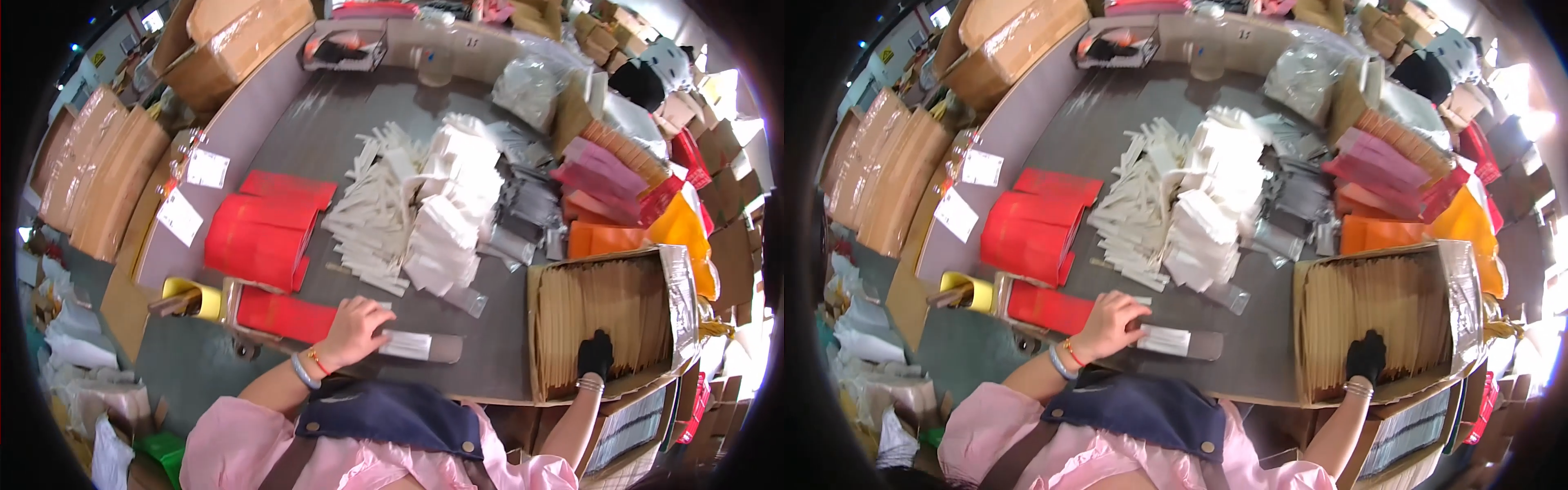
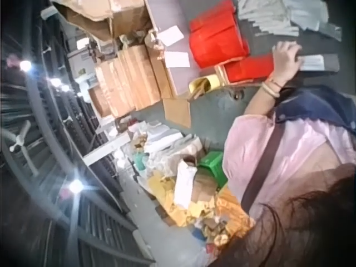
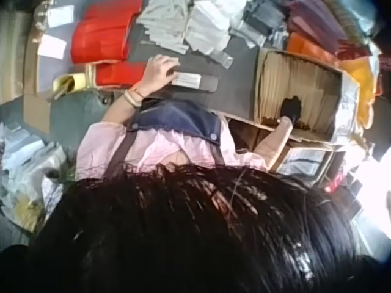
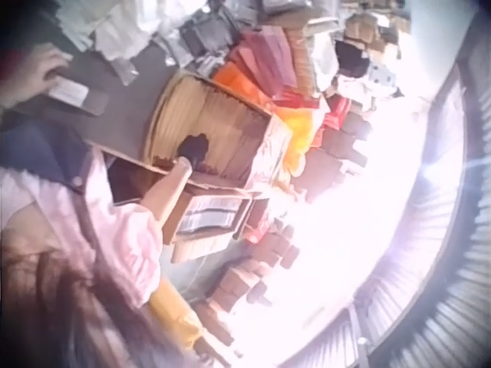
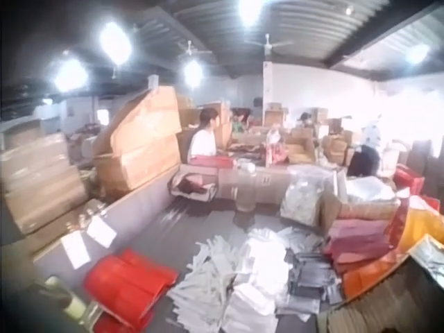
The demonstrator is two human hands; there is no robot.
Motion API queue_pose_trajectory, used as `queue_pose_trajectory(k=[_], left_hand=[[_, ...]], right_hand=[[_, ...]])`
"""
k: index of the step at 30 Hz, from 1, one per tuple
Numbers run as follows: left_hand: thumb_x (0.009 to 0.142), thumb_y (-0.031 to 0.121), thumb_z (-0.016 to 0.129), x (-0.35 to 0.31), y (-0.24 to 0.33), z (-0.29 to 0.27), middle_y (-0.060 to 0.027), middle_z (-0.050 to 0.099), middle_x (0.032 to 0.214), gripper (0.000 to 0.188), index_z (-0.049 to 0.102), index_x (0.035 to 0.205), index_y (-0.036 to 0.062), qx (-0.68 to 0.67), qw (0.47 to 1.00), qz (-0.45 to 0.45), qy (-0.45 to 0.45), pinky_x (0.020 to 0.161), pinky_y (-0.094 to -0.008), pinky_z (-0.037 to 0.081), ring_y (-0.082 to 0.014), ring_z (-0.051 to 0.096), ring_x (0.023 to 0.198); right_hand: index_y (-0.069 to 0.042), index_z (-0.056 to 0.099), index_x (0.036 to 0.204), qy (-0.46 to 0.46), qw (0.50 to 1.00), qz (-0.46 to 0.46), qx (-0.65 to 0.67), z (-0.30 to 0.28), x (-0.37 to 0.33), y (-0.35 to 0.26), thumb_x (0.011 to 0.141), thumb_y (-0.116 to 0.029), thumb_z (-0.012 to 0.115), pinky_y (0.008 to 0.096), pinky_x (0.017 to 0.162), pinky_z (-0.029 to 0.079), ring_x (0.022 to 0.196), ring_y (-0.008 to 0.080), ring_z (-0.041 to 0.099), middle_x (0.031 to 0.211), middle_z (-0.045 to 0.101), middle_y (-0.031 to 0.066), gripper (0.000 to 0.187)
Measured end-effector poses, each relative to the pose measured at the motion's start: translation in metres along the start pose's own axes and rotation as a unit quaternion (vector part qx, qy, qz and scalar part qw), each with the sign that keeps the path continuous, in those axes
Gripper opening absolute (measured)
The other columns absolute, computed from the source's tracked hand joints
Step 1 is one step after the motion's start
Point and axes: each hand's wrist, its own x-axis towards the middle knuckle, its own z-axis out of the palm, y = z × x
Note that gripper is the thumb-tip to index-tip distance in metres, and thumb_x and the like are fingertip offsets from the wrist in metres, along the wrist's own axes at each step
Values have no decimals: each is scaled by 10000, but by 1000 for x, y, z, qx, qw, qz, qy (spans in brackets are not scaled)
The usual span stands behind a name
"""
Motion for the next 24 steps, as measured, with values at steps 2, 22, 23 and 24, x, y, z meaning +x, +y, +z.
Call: queue_pose_trajectory(k=[2, 22, 23, 24], left_hand=[[699, 222, 802, -5, -5, -1, -6, 626, 974, 336, 682, 1003, 141, -10, 1000, -9, 13, 838, -398, 412, -231, 566, 962], [622, 305, 851, -42, -26, -14, -101, 523, 1282, 704, 596, 1238, 80, 33, 996, -6, -79, 1091, -554, 315, -350, 443, 1216], [617, 297, 854, -43, -27, -14, -101, 527, 1280, 707, 597, 1237, 75, 27, 997, -2, -72, 1087, -555, 319, -347, 446, 1212], [611, 289, 857, -41, -28, -12, -100, 531, 1278, 711, 598, 1235, 70, 15, 998, 8, -65, 1084, -555, 324, -343, 448, 1209]], right_hand=[[-25, 592, 1068, -60, 997, 42, -4, -20, 2, -13, 835, -196, 564, 495, 893, 483, 1052, 392, 590, 1063, 629, 206, 289], [-57, 684, 966, -87, 877, -340, 329, -16, -95, -139, 721, 5, 582, 443, 767, 500, 833, 345, 624, 876, 641, 143, 273], [-116, 698, 1015, -95, 878, -389, 264, -17, -103, -158, 739, -39, 615, 437, 744, 500, 803, 333, 615, 863, 622, 122, 298], [-179, 702, 1039, -135, 870, -381, 281, -15, -110, -169, 776, -108, 645, 428, 734, 498, 800, 331, 603, 851, 605, 107, 278]])
